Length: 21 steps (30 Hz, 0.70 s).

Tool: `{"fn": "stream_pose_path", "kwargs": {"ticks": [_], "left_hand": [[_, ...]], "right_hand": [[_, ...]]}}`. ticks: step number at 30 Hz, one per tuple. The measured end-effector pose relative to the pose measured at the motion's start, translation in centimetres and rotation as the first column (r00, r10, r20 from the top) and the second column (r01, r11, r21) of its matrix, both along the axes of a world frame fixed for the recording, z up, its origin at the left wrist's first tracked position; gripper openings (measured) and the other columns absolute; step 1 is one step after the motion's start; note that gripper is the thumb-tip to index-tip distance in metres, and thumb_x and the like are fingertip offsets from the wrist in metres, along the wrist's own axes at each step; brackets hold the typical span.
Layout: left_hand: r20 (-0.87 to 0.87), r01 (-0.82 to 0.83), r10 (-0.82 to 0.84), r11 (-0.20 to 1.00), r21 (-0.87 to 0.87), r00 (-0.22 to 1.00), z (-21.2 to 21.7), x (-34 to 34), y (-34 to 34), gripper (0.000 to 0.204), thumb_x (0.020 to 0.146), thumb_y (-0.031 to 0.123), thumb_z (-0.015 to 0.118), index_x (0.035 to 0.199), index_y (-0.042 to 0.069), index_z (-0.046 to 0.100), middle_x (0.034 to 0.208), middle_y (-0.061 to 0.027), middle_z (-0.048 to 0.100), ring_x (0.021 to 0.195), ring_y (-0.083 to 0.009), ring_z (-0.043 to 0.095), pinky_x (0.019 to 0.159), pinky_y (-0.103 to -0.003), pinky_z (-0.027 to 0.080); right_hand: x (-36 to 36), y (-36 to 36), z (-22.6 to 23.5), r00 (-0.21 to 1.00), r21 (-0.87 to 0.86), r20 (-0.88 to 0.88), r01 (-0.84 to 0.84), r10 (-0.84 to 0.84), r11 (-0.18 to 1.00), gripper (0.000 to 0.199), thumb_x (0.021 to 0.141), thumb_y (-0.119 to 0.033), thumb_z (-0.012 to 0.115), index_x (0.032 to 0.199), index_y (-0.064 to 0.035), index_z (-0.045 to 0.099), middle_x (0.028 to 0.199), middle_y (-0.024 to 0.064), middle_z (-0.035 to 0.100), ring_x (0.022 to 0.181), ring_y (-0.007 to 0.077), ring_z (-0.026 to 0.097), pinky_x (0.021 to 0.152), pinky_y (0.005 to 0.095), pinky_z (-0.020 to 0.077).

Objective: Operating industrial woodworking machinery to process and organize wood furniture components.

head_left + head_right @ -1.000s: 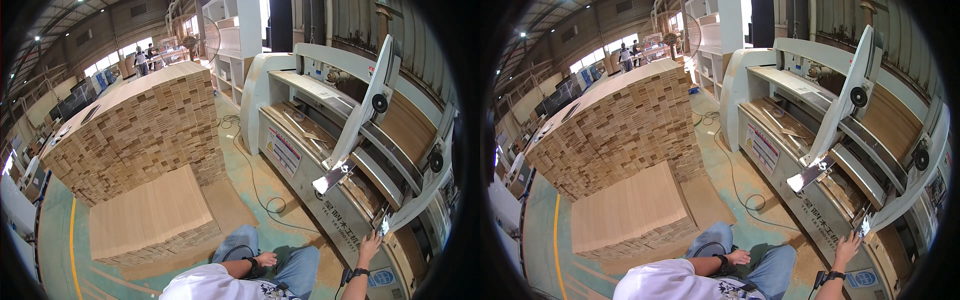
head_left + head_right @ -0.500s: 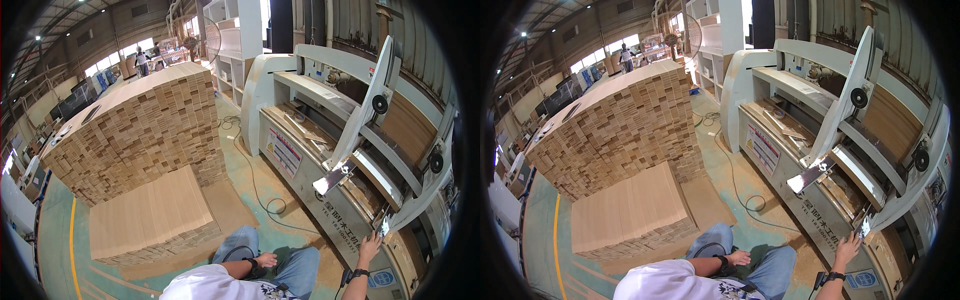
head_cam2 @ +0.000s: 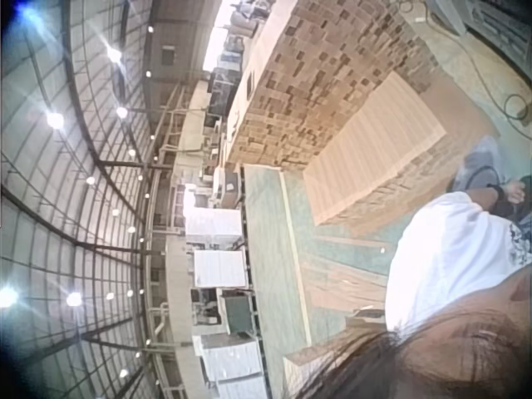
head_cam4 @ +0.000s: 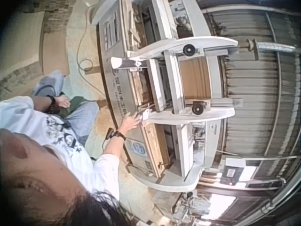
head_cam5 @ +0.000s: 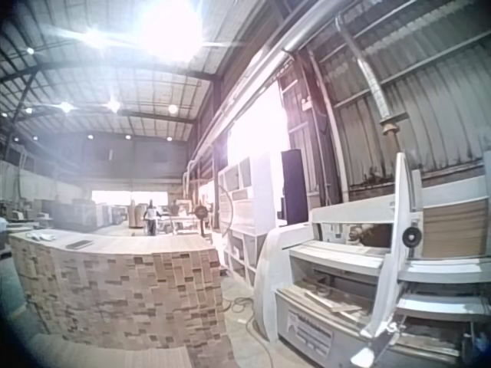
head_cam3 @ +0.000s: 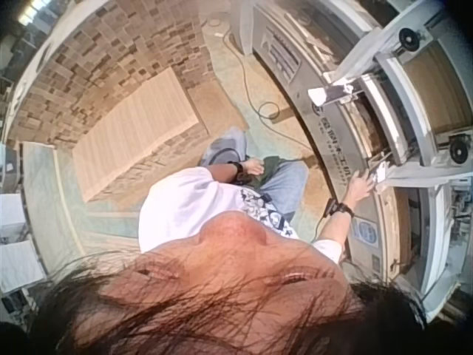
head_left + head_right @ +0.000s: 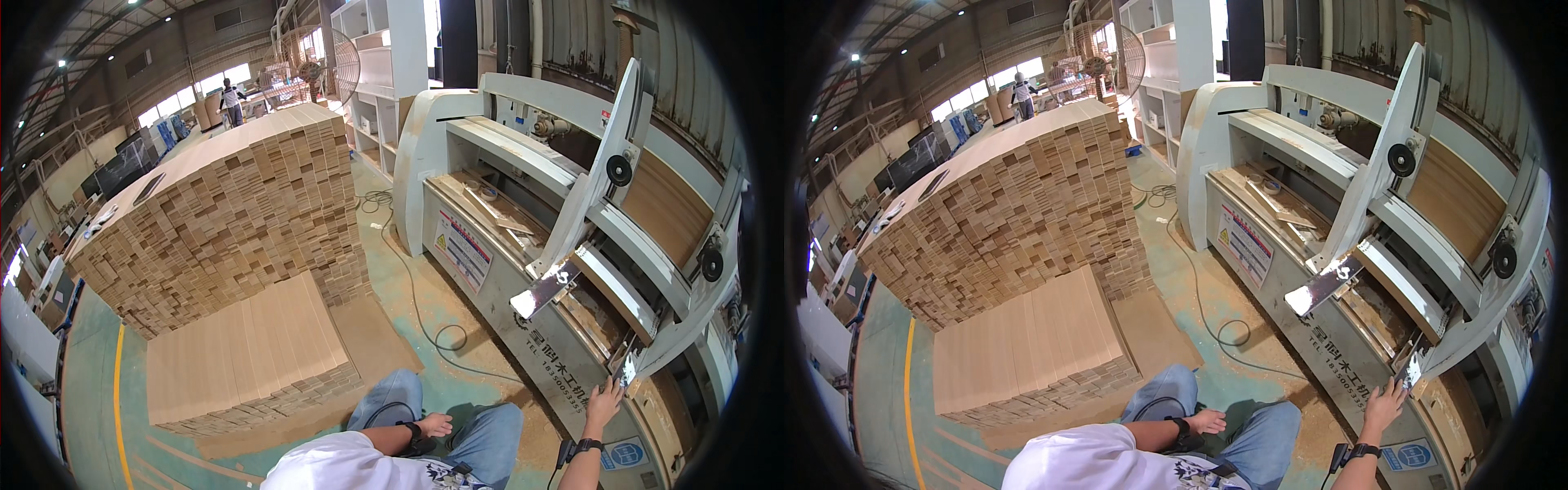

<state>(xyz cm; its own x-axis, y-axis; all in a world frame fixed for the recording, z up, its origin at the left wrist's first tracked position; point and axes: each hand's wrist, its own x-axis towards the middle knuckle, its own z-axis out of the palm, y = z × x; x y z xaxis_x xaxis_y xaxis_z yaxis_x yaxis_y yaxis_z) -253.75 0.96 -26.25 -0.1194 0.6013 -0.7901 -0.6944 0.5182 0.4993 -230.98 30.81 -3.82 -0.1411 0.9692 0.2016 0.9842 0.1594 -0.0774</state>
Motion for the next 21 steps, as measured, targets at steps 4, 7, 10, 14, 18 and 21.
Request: {"fn": "stream_pose_path", "kwargs": {"ticks": [4, 7, 10, 14, 18, 21], "left_hand": [[-0.01, 0.0, 0.0, 1.0, -0.009, 1.0, 0.2, 0.0, -0.1, 0.041, 0.088, 0.031, 0.046, 0.118, 0.004, 0.041, 0.11, -0.0128, 0.054, 0.101, -0.0254, 0.054, 0.089, -0.038, 0.041], [-0.003, 0.0, 0.0, 1.0, 0.0, 1.0, 0.1, 0.0, -0.1, 0.042, 0.088, 0.031, 0.046, 0.119, 0.004, 0.041, 0.11, -0.0124, 0.054, 0.101, -0.0253, 0.054, 0.089, -0.038, 0.041], [0.001, -0.003, 0.003, 1.0, 0.0, 1.0, 0.1, 0.0, -0.1, 0.042, 0.087, 0.031, 0.046, 0.12, 0.004, 0.04, 0.109, -0.0122, 0.054, 0.101, -0.0255, 0.054, 0.089, -0.038, 0.041], [0.001, 0.004, -0.004, 1.0, 0.001, 1.0, 0.3, 0.1, 0.1, 0.043, 0.087, 0.031, 0.046, 0.121, 0.005, 0.039, 0.109, -0.0122, 0.054, 0.101, -0.0256, 0.054, 0.088, -0.038, 0.041], [0.014, -0.004, 0.004, 1.0, 0.003, 1.0, -0.5, -0.2, 0.0, 0.042, 0.087, 0.031, 0.046, 0.12, 0.005, 0.04, 0.109, -0.0124, 0.054, 0.101, -0.0256, 0.054, 0.088, -0.038, 0.041], [0.017, -0.001, 0.001, 1.0, 0.01, 1.0, -0.8, -0.2, 0.0, 0.042, 0.087, 0.032, 0.046, 0.119, 0.005, 0.04, 0.11, -0.0129, 0.053, 0.101, -0.0257, 0.053, 0.088, -0.038, 0.041]], "right_hand": [[-0.1, -0.2, 0.1, 1.0, -0.004, 0.002, 0.001, -0.001, 1.0, 0.047, 0.081, -0.028, 0.051, 0.126, -0.0167, 0.042, 0.138, 0.0042, 0.03, 0.129, 0.0269, 0.024, 0.095, 0.0503, 0.0307], [-0.2, -0.1, 0.0, 1.0, 0.004, 0.003, -0.004, 0.004, 1.0, 0.047, 0.081, -0.028, 0.051, 0.126, -0.0166, 0.042, 0.138, 0.0049, 0.031, 0.129, 0.027, 0.024, 0.095, 0.0508, 0.0306], [-0.2, -0.2, 0.0, 1.0, 0.0, 0.008, -0.002, 0.002, 1.0, 0.047, 0.082, -0.028, 0.051, 0.126, -0.0166, 0.043, 0.138, 0.0054, 0.031, 0.128, 0.0271, 0.024, 0.094, 0.0514, 0.0307], [0.0, -0.1, 0.0, 1.0, 0.008, 0.0, 0.0, 0.0, 1.0, 0.046, 0.082, -0.029, 0.051, 0.126, -0.0168, 0.043, 0.138, 0.0047, 0.032, 0.129, 0.0268, 0.024, 0.094, 0.052, 0.031], [-0.6, -0.6, 0.6, 1.0, -0.013, 0.01, 0.004, -0.004, 1.0, 0.046, 0.082, -0.028, 0.05, 0.125, -0.0159, 0.042, 0.138, 0.0044, 0.03, 0.128, 0.027, 0.025, 0.095, 0.0492, 0.0307], [-0.6, -0.7, 0.8, 1.0, -0.012, 0.011, 0.003, -0.002, 1.0, 0.046, 0.082, -0.028, 0.05, 0.125, -0.016, 0.042, 0.138, 0.0043, 0.03, 0.128, 0.0268, 0.026, 0.095, 0.049, 0.0311]]}}
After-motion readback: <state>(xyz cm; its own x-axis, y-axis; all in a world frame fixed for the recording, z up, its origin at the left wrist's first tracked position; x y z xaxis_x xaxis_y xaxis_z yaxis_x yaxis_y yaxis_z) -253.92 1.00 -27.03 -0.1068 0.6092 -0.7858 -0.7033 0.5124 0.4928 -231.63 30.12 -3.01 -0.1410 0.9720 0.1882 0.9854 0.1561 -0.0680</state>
